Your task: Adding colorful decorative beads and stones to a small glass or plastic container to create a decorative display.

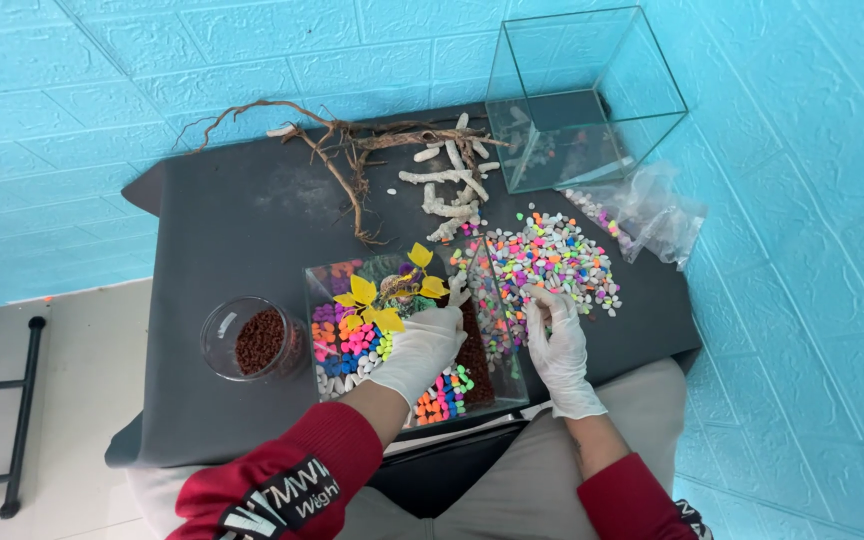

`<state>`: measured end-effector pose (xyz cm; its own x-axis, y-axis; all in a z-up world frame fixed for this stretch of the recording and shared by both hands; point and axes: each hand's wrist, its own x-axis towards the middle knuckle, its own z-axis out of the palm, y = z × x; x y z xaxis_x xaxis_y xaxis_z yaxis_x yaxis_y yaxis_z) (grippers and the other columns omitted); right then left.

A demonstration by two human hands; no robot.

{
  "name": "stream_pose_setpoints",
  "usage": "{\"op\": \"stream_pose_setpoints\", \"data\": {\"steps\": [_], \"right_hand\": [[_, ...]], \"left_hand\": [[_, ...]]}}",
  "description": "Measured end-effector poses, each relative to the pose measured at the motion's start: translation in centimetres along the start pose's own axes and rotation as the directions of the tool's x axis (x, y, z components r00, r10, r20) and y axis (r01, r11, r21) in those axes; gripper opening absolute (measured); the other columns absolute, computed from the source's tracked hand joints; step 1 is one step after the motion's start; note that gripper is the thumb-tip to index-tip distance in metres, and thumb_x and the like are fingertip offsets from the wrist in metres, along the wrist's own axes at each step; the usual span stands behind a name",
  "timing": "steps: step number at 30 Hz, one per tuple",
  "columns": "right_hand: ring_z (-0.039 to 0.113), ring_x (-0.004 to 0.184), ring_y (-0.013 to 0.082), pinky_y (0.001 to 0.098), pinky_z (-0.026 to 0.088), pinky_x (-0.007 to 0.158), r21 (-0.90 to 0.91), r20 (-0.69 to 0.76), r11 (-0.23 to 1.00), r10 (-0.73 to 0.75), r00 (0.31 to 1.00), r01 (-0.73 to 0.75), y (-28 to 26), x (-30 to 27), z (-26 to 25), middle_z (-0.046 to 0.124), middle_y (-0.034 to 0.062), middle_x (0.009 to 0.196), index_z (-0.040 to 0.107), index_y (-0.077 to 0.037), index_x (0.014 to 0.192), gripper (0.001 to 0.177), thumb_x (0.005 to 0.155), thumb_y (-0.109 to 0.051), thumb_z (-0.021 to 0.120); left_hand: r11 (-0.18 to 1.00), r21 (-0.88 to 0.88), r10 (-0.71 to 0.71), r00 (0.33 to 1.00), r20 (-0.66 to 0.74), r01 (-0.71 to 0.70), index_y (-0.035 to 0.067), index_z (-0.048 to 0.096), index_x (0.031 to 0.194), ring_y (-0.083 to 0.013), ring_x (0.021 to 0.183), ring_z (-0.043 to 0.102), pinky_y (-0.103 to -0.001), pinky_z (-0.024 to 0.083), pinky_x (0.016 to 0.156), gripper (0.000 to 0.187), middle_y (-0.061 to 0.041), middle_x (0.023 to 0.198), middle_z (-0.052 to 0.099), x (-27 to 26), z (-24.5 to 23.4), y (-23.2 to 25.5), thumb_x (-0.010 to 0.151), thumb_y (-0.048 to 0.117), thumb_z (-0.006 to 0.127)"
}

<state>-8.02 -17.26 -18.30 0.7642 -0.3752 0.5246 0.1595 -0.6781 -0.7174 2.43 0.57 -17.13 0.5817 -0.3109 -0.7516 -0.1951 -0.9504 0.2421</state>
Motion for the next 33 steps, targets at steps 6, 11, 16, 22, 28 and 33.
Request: {"op": "stream_pose_setpoints", "data": {"steps": [6,11,16,22,28,33], "right_hand": [[0.067,0.082,0.0218,0.0300,0.060,0.068,0.011,0.014,1.000,0.018,1.000,-0.018,0.4,0.0,0.0,0.062,0.0073,0.094,0.073,-0.010,0.124,0.025,0.100,-0.007,0.066],[0.068,0.084,0.0206,0.0291,0.059,0.070,0.006,0.021,1.000,0.022,1.000,-0.023,0.6,-0.3,0.0,0.063,0.0065,0.096,0.072,-0.011,0.124,0.025,0.100,-0.009,0.067],[0.068,0.081,0.0244,0.0315,0.059,0.067,-0.062,-0.025,0.998,-0.027,0.999,0.025,0.5,0.0,-0.4,0.064,0.0047,0.094,0.075,-0.014,0.121,0.024,0.099,-0.008,0.068],[0.065,0.086,0.0284,0.0373,0.058,0.072,-0.253,0.033,0.951,-0.177,0.984,0.180,0.5,0.7,0.1,0.062,0.0021,0.097,0.079,-0.024,0.118,0.030,0.090,-0.014,0.078],[0.061,0.107,0.0287,0.0391,0.055,0.081,-0.533,0.178,0.821,-0.129,0.976,0.206,2.4,-0.6,1.5,0.059,-0.0051,0.113,0.073,-0.039,0.125,0.032,0.097,-0.027,0.068],[0.062,0.102,0.0273,0.0391,0.055,0.076,-0.500,0.153,0.853,-0.083,0.985,0.149,2.9,-0.5,1.3,0.059,-0.0068,0.104,0.075,-0.035,0.109,0.019,0.093,-0.025,0.074]], "left_hand": [[0.997,-0.065,-0.030,1.000,-0.008,0.029,0.020,0.072,0.118,-0.0246,0.110,0.071,-0.032,0.055,0.096,0.051,-0.006,0.112,0.075,-6.7,-3.6,2.1,0.095,0.059,0.049],[0.986,-0.150,-0.070,0.998,-0.005,0.069,0.014,0.068,0.126,-0.0252,0.116,0.068,-0.030,0.050,0.103,0.048,-0.012,0.123,0.071,-12.3,-6.6,4.0,0.103,0.047,0.043],[0.972,-0.217,-0.097,0.995,-0.002,0.094,0.009,0.065,0.132,-0.0256,0.120,0.066,-0.028,0.047,0.108,0.045,-0.016,0.131,0.068,-17.7,-10.1,5.2,0.108,0.038,0.040],[0.981,-0.195,-0.036,0.998,-0.053,0.025,0.012,0.064,0.117,-0.0249,0.112,0.069,-0.033,0.051,0.097,0.040,-0.016,0.130,0.069,-11.7,-7.6,4.5,0.109,0.042,0.039],[0.978,0.023,0.204,0.935,-0.289,-0.206,0.026,0.060,0.094,-0.0230,0.077,0.074,-0.039,0.060,0.060,0.039,-0.006,0.095,0.070,-1.2,-0.8,0.4,0.093,0.063,0.048],[0.935,0.002,0.333,0.873,-0.355,-0.356,0.012,0.062,0.108,-0.0391,0.090,0.075,-0.047,0.063,0.070,0.043,-0.011,0.089,0.074,-7.5,-2.4,1.2,0.100,0.052,0.047]]}}
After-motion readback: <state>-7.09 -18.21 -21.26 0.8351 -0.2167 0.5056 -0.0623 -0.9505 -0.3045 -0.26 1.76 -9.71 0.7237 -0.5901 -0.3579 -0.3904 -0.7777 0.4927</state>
